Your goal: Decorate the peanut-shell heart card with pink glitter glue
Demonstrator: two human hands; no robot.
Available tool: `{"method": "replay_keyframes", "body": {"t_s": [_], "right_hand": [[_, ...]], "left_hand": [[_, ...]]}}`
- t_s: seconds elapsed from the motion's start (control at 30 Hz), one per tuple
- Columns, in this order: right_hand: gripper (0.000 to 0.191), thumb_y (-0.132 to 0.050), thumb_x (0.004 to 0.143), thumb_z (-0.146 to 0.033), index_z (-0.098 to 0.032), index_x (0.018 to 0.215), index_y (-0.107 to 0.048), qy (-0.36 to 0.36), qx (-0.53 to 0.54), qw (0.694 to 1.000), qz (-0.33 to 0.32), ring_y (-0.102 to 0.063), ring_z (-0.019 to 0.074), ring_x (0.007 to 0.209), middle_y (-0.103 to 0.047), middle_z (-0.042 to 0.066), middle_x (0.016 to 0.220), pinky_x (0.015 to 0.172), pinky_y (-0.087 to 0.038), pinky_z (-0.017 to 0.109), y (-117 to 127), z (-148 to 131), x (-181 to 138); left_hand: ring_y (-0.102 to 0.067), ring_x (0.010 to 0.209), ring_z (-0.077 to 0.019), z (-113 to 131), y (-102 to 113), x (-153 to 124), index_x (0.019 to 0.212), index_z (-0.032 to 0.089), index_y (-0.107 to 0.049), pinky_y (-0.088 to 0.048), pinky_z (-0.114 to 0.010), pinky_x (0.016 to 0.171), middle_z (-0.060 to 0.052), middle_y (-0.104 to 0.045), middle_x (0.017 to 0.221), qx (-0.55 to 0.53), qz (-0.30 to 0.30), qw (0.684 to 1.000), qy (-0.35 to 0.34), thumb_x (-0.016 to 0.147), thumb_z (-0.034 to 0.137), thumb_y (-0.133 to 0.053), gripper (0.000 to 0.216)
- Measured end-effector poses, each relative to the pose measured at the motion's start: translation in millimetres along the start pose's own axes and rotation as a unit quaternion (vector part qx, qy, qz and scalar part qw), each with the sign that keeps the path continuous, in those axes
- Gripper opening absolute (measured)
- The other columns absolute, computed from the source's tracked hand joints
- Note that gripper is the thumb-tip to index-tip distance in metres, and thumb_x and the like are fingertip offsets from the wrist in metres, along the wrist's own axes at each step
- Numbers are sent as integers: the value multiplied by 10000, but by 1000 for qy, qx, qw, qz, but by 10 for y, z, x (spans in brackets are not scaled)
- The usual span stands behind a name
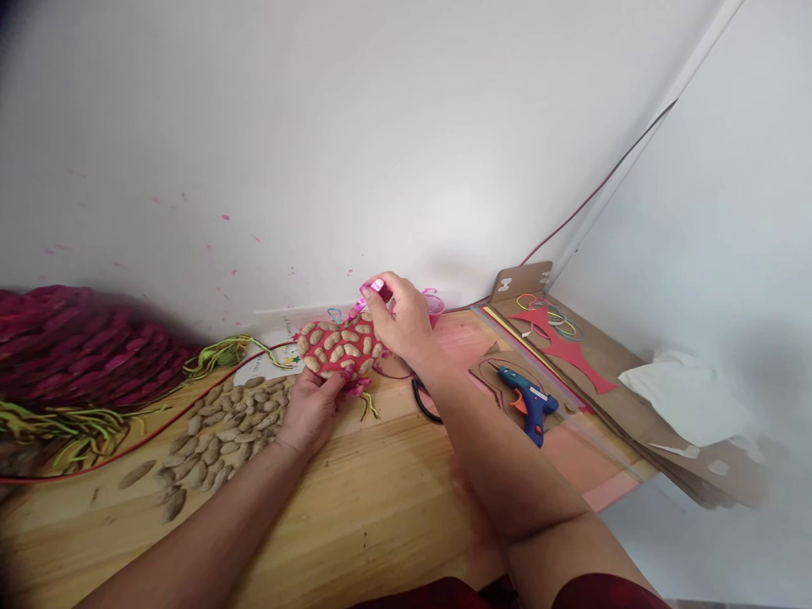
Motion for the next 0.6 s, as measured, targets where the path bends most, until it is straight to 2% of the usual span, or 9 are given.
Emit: {"method": "replay_keyframes", "body": {"t_s": [0.2, 0.43, 0.6], "right_hand": [[230, -577, 984, -442, -245, 922, -679, 5, -17, 1000, 17, -630, 194, 846, -723, 20, 886, 798, -486, 327, 40, 19, 13], [189, -594, 993, -383, -249, 894, -682, 65, -33, 997, -33, -654, 186, 849, -735, 14, 867, 862, -501, 330, -42, -176, -25], [186, -581, 1004, -377, -250, 913, -681, 71, -52, 996, -11, -650, 199, 868, -738, 28, 898, 872, -498, 345, 16, -171, -21]], "left_hand": [[-790, 808, -254, -16, 15, 13, 1069, 194, -666, -657, -390, 732, -94, -804, 1033, 8, 4, 1000, -11, 591, 359, -945, 577], [-760, 772, -205, -7, 30, 15, 1077, 183, -703, -650, -348, 734, -83, -806, 1036, 25, 11, 999, -28, 597, 363, -945, 566], [-758, 824, -212, 26, 21, 2, 1090, 189, -707, -650, -339, 722, -87, -800, 1087, 18, 21, 999, -34, 590, 336, -944, 572]]}}
Point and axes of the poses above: each hand's wrist, its own x-axis towards the middle knuckle, its own y-axis out of the back of the hand, z = x × y, the point moved 7 cm from there along x, towards the middle knuckle
